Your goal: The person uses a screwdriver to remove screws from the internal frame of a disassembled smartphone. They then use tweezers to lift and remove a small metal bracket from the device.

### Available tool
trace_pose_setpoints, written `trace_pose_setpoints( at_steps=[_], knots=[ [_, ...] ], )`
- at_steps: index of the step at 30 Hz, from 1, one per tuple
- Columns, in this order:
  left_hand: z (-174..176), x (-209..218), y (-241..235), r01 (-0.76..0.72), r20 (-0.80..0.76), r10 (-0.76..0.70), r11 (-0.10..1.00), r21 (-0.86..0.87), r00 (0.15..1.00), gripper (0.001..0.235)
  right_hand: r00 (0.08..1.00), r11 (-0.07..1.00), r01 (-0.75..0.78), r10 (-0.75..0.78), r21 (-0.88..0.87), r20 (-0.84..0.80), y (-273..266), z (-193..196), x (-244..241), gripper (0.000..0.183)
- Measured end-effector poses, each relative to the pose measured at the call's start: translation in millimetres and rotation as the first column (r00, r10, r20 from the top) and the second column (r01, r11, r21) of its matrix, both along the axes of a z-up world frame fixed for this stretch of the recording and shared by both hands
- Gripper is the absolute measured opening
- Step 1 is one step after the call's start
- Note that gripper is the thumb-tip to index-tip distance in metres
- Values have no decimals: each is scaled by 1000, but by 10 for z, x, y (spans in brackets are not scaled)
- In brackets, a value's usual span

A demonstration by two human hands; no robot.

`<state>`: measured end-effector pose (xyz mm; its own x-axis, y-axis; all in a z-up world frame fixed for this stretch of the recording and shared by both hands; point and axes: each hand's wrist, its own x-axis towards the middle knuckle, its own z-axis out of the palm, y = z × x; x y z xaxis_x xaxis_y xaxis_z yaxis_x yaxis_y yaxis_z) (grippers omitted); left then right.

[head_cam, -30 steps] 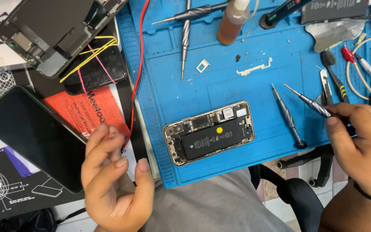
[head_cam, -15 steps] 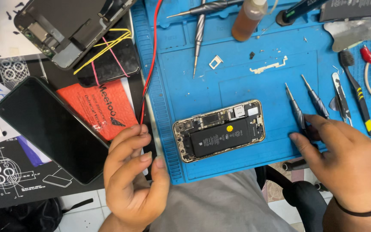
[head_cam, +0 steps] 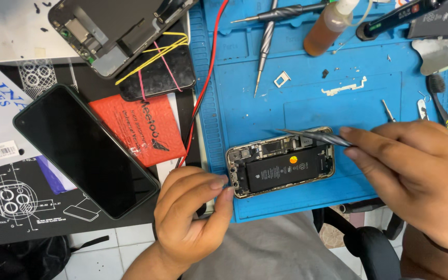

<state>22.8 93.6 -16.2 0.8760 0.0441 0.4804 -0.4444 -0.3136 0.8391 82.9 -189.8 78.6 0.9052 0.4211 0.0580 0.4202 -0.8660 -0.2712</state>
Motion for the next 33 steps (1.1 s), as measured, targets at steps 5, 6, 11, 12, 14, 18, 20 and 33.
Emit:
trace_pose_setpoints(
  at_steps=[5,6,11,12,14,18,20,33],
  knots=[
    [-9,9,20,1,8,-1,1000,-31,1000,38,997,997,-46,50,-64,54,330,30,171,27],
    [-12,5,19,-3,7,3,999,-35,1000,38,998,998,-39,42,-56,41,354,13,180,26],
    [-23,-9,6,15,6,-14,998,-62,1000,45,999,999,-32,32,20,29,229,-74,167,18],
    [-17,-23,-2,17,0,-17,997,-71,1000,47,1000,998,1,-1,57,-3,182,-77,131,19],
    [6,-59,-34,59,-70,-76,976,-211,995,55,993,986,88,-75,143,-89,92,-69,48,24],
    [28,-90,-124,118,-158,-199,903,-414,967,68,940,882,294,-198,369,-278,21,-127,-187,28],
    [28,-89,-170,147,-158,-247,871,-469,956,76,939,860,288,-166,422,-303,-27,-165,-291,28],
    [53,-139,-208,264,-133,-377,821,-506,917,95,957,781,155,33,605,-289,-226,-329,-540,30]
  ],
)
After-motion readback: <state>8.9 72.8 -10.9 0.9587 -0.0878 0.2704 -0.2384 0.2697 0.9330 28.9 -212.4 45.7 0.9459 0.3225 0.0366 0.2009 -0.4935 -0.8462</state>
